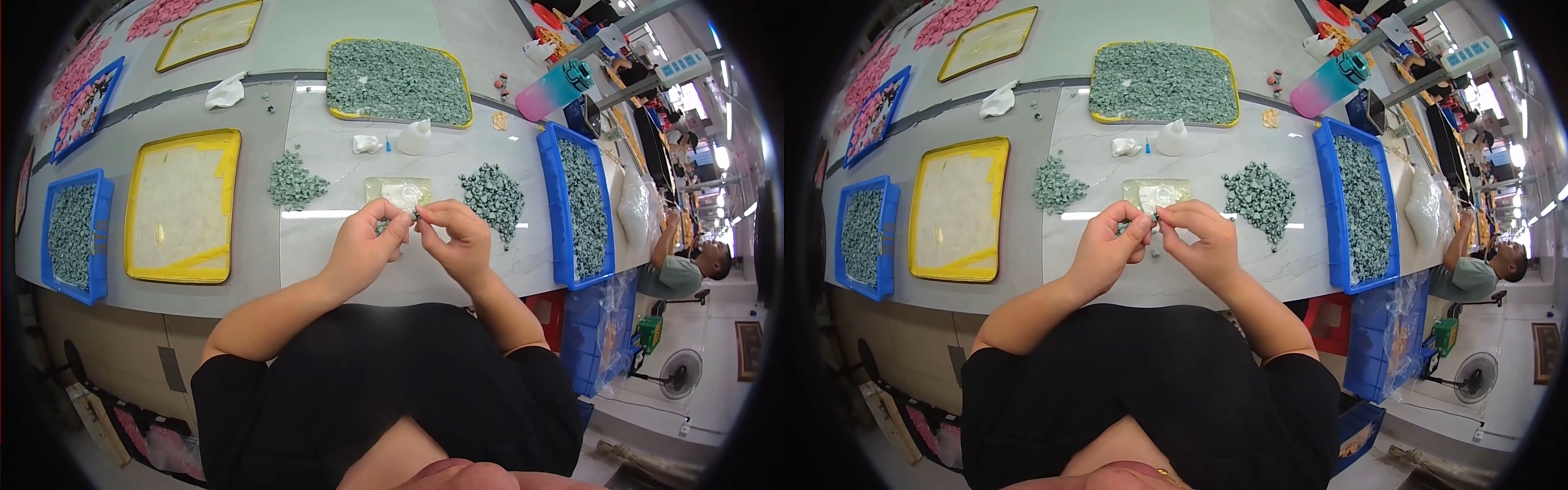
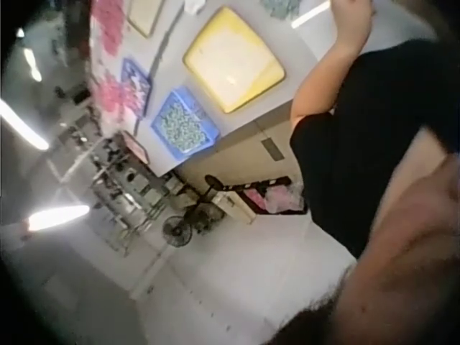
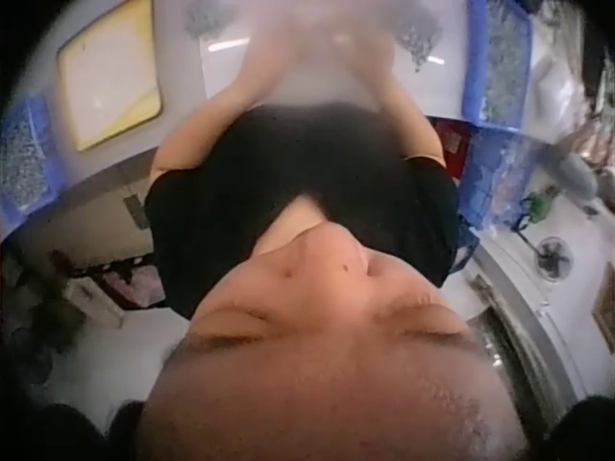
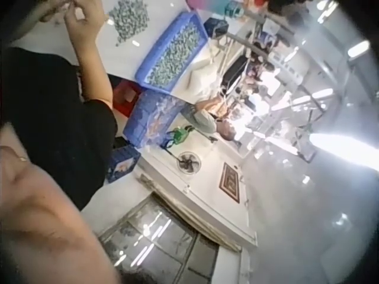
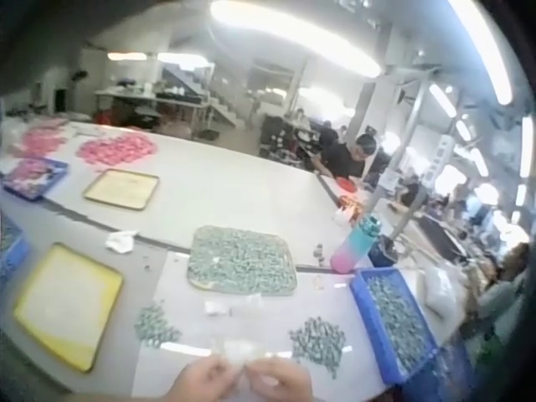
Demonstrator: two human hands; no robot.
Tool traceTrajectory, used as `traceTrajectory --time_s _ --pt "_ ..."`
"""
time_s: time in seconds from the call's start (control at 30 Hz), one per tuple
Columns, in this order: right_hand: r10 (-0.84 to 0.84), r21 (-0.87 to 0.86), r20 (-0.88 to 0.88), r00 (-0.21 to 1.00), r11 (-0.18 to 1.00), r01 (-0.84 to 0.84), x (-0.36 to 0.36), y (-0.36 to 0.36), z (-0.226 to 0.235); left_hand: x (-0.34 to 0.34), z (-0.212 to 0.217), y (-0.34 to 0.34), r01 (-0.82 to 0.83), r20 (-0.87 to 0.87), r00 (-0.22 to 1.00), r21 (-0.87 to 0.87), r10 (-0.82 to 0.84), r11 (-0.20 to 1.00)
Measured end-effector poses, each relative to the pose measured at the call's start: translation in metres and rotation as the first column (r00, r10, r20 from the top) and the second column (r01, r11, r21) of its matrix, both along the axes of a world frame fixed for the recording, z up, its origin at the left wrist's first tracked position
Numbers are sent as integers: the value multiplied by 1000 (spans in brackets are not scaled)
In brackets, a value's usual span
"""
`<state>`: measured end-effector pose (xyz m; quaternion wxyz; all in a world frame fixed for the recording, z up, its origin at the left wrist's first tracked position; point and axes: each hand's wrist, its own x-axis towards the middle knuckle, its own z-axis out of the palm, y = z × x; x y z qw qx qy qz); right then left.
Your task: Sorting small green toy pieces and putting them into a small plastic bag.
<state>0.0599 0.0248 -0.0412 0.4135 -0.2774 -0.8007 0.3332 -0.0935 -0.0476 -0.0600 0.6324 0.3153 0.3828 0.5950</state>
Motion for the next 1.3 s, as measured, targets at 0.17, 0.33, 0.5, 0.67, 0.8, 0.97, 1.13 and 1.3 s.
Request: traceTrajectory --time_s 0.17,0.33,0.5,0.67,0.8,0.97,1.13,1.3 --pt "-71 4 216 974 997 72 20 32 19 -1 -3 3 48 -112 991 -216 -74 975" --pt "-161 94 514 842 987 131 50 62 9 0 -9 2 96 -304 935 -280 -183 955" --pt "-84 74 764 640 996 43 64 63 0 1 -10 3 106 -333 919 -306 -210 946" --pt "-83 99 817 570 995 3 62 60 -2 0 -4 9 167 79 986 -329 -150 929" --pt "-115 103 829 548 993 53 68 64 -9 -4 3 15 127 209 976 -320 -61 939" --pt "-95 93 706 701 995 41 59 59 -6 -6 7 18 18 246 968 -275 53 961" --pt "-8 -34 469 883 999 27 40 42 11 -1 -1 18 107 250 968 -272 -38 956" --pt "103 -122 175 979 989 -83 22 22 8 9 -7 20 231 282 945 -231 -162 945"
